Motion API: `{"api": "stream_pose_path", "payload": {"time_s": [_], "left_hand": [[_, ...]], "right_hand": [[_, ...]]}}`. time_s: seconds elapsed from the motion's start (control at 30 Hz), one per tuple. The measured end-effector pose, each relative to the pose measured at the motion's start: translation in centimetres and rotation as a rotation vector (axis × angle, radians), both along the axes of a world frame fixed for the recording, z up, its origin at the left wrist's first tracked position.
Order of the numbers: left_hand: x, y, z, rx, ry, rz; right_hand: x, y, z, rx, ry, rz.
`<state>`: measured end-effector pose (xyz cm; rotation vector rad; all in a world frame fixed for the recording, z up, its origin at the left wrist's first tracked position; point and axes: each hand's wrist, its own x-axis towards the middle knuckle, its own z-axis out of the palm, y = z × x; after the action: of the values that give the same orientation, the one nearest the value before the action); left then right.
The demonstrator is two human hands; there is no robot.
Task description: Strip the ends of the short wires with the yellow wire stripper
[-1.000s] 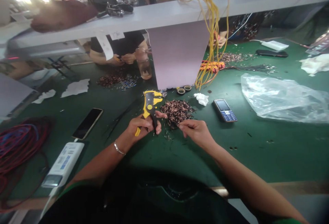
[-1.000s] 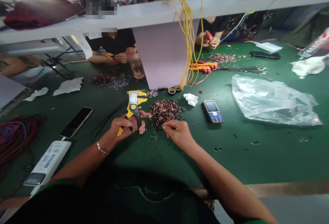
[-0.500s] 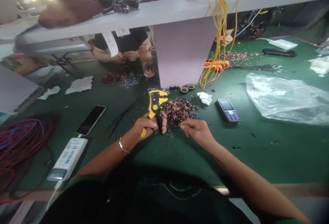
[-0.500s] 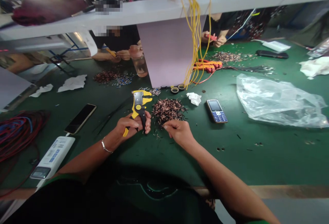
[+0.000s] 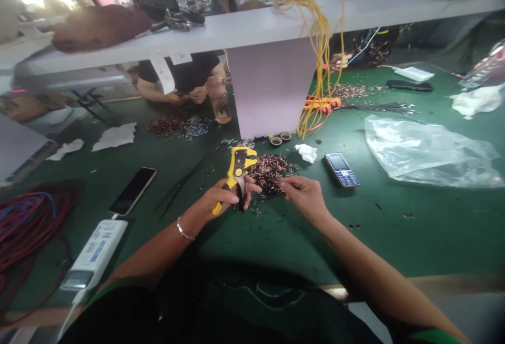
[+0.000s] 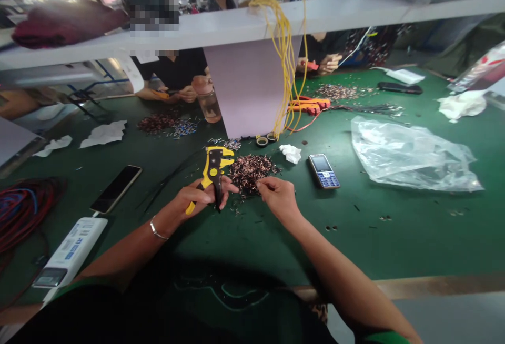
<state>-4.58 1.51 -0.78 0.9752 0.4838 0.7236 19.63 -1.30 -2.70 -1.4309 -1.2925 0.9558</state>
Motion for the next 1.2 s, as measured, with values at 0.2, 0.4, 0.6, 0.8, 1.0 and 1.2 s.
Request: {"api": "stream_pose_path", "payload": {"time_s": [0.2, 0.4, 0.6, 0.8, 1.0, 1.2], "left_hand": [[-0.3, 0.1, -0.4, -0.131, -0.092, -0.119], [-0.2, -0.1, 0.0, -0.213, -0.103, -0.19], [0.4, -0.9, -0.3, -0.108, -0.03, -0.107], [0.7, -1.0, -1.4, -0.045, 0.059, -0.028], [1.0, -1.4, -0.9, -0.179, 0.022, -0.043], [1.4, -1.4, -1.2, -0.318, -0.037, -0.053]], "right_hand": [[0.2, -0.5, 0.3, 0.143, -0.15, -0.064], [0.0, -0.9, 1.0, 0.217, -0.198, -0.068], [-0.1, -0.7, 0.6, 0.163, -0.121, -0.1], [-0.3, -0.3, 0.6, 0.102, -0.006, -0.089], [-0.4, -0.2, 0.9, 0.025, 0.142, -0.066], [-0.2, -0.2, 1.2, 0.062, 0.159, -0.066]]}}
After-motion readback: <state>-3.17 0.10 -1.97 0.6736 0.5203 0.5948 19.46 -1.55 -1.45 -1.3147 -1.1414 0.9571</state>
